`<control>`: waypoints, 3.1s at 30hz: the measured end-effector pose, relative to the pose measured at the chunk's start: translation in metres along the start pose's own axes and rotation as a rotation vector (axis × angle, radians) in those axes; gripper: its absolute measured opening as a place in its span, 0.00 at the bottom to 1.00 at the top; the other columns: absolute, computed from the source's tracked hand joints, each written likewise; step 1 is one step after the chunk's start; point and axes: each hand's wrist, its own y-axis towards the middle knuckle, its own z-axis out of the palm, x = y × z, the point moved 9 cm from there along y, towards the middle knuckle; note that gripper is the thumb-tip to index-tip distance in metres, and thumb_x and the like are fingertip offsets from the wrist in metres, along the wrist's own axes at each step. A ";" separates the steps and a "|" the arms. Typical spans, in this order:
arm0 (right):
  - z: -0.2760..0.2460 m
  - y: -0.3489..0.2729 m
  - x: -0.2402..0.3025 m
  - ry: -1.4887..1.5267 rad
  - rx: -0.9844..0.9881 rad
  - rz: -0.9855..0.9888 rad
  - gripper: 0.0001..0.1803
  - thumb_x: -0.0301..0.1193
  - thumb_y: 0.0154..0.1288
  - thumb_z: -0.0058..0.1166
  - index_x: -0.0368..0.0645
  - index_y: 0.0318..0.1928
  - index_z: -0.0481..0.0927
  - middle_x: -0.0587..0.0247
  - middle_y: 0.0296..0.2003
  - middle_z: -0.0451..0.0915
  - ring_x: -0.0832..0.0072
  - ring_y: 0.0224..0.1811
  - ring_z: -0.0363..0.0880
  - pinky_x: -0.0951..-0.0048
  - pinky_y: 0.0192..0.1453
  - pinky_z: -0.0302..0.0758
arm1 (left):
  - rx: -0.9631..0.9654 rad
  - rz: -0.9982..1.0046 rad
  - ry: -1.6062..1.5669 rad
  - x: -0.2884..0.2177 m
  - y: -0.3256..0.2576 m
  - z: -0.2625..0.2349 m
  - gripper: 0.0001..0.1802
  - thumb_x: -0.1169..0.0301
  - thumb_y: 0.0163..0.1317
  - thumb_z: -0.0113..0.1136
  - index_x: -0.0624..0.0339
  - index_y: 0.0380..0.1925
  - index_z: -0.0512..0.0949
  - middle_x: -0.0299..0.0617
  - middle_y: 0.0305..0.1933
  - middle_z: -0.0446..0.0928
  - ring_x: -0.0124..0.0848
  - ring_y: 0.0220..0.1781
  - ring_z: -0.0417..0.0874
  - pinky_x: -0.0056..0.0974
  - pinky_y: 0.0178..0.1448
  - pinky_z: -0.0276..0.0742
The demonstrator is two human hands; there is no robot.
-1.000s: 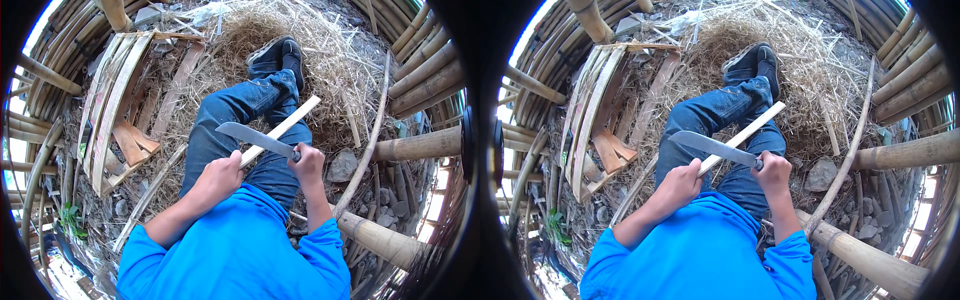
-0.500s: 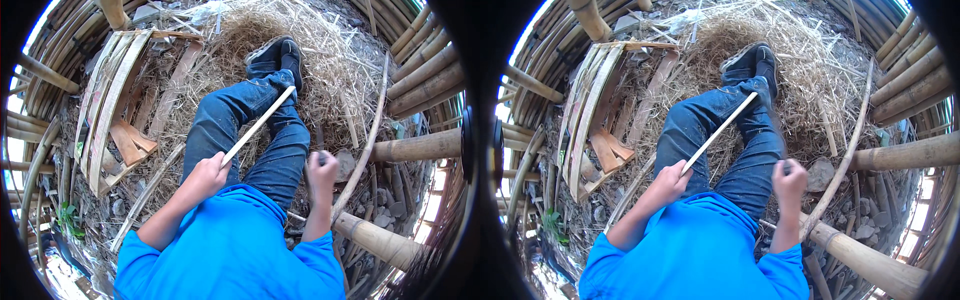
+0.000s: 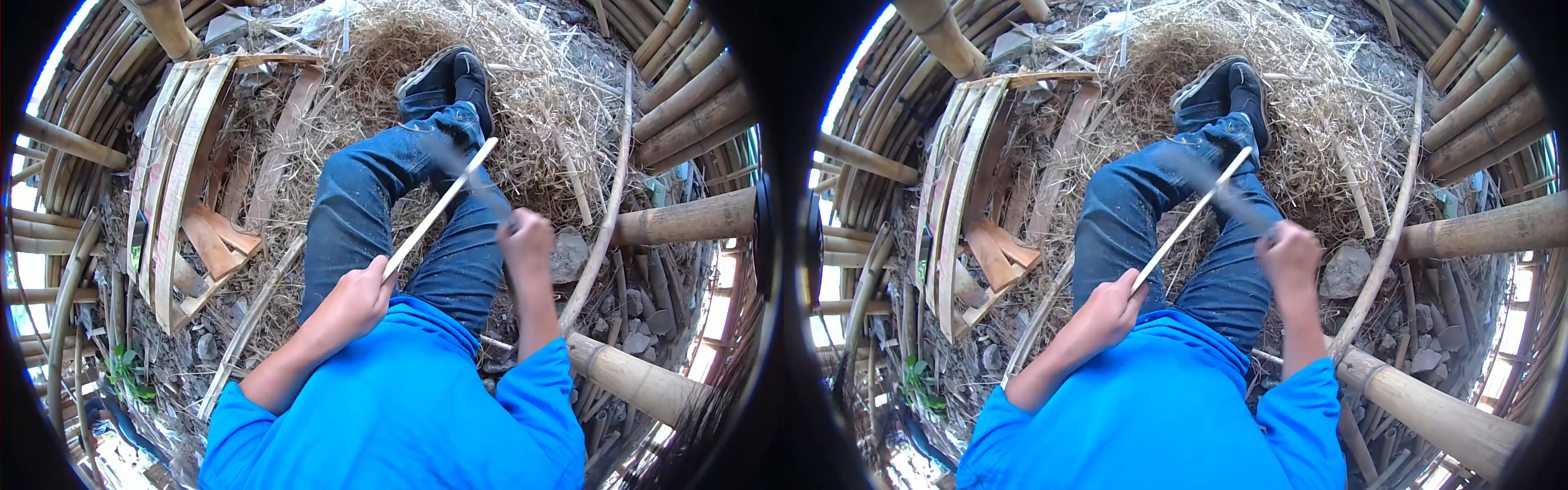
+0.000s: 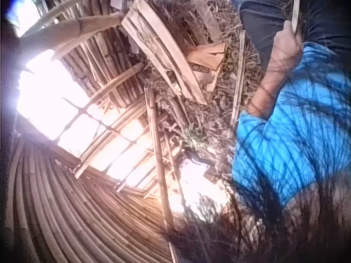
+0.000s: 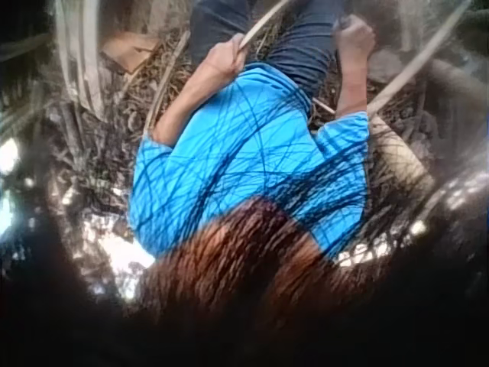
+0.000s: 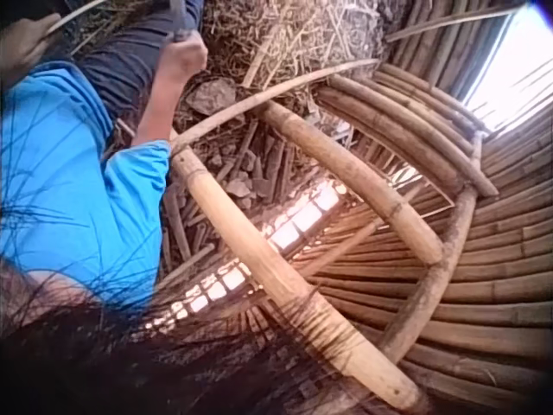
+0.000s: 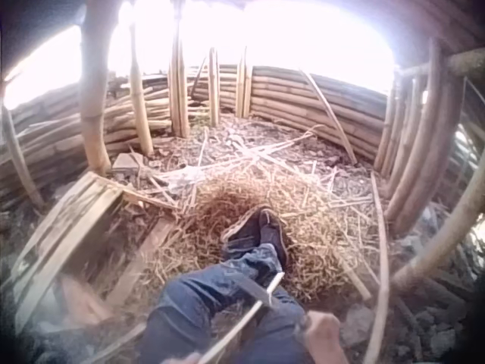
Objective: The person carves and shaves bamboo sticks using a knife, holding and scraping along different pieces one at a time while sitting down.
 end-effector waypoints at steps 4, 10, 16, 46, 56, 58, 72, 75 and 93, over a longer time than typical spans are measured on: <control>-0.031 0.018 -0.119 -0.174 -0.051 0.342 0.11 0.34 0.54 0.55 0.38 0.25 0.82 0.46 0.23 0.81 0.56 0.27 0.83 0.58 0.32 0.76 | 0.133 -0.015 -0.087 0.008 -0.024 0.015 0.10 0.68 0.68 0.48 0.66 0.35 0.67 0.66 0.27 0.74 0.64 0.35 0.76 0.56 0.35 0.69; -0.042 -0.030 -0.047 0.375 -0.252 0.215 0.13 0.30 0.56 0.53 0.34 0.20 0.75 0.54 0.14 0.73 0.67 0.15 0.73 0.67 0.24 0.68 | 0.174 -0.065 -0.295 0.038 0.004 0.024 0.12 0.67 0.71 0.48 0.63 0.31 0.67 0.34 0.23 0.64 0.22 0.29 0.63 0.35 0.31 0.63; 0.005 -0.062 0.079 0.237 0.122 -0.207 0.08 0.33 0.44 0.61 0.44 0.24 0.78 0.51 0.18 0.77 0.53 0.25 0.80 0.54 0.31 0.75 | 0.224 0.016 -0.342 0.009 0.011 0.030 0.06 0.72 0.69 0.46 0.62 0.33 0.67 0.32 0.26 0.63 0.22 0.31 0.63 0.34 0.35 0.65; 0.021 -0.055 0.047 -0.017 0.233 -0.143 0.10 0.35 0.43 0.63 0.44 0.24 0.79 0.50 0.21 0.80 0.53 0.27 0.82 0.54 0.33 0.78 | -0.064 -0.014 0.447 0.004 0.009 0.010 0.09 0.72 0.63 0.48 0.68 0.37 0.66 0.61 0.22 0.75 0.59 0.28 0.78 0.59 0.34 0.72; 0.018 -0.024 0.034 -0.092 0.111 -0.196 0.07 0.33 0.44 0.61 0.44 0.24 0.78 0.54 0.22 0.80 0.55 0.27 0.82 0.59 0.33 0.78 | -0.105 0.012 0.359 0.003 0.015 0.006 0.08 0.73 0.64 0.49 0.67 0.36 0.65 0.62 0.22 0.75 0.60 0.28 0.79 0.58 0.32 0.74; 0.020 -0.007 0.012 -0.159 0.123 -0.096 0.07 0.34 0.47 0.59 0.44 0.25 0.80 0.52 0.24 0.81 0.54 0.29 0.83 0.59 0.35 0.79 | -0.106 0.015 0.386 0.009 0.012 0.006 0.07 0.74 0.63 0.49 0.67 0.36 0.65 0.60 0.21 0.76 0.58 0.26 0.80 0.56 0.30 0.75; -0.030 -0.007 0.018 0.213 -0.003 0.086 0.12 0.35 0.56 0.54 0.37 0.27 0.81 0.44 0.24 0.80 0.55 0.28 0.83 0.62 0.34 0.77 | -0.204 -0.049 0.344 0.050 0.011 -0.029 0.09 0.70 0.67 0.49 0.64 0.32 0.64 0.63 0.19 0.72 0.61 0.27 0.76 0.59 0.29 0.69; 0.019 -0.036 0.092 0.127 0.243 -0.102 0.09 0.35 0.50 0.58 0.42 0.26 0.81 0.46 0.24 0.81 0.51 0.27 0.82 0.56 0.36 0.78 | -0.194 -0.043 0.401 0.025 0.019 -0.023 0.09 0.70 0.66 0.50 0.64 0.33 0.65 0.62 0.20 0.73 0.61 0.28 0.77 0.59 0.31 0.71; 0.018 0.045 -0.070 -0.287 0.204 0.380 0.15 0.36 0.56 0.50 0.40 0.37 0.83 0.41 0.37 0.82 0.50 0.44 0.82 0.52 0.49 0.78 | -0.102 0.000 0.551 0.022 0.002 -0.026 0.09 0.73 0.59 0.53 0.64 0.36 0.66 0.59 0.23 0.77 0.56 0.28 0.81 0.56 0.31 0.77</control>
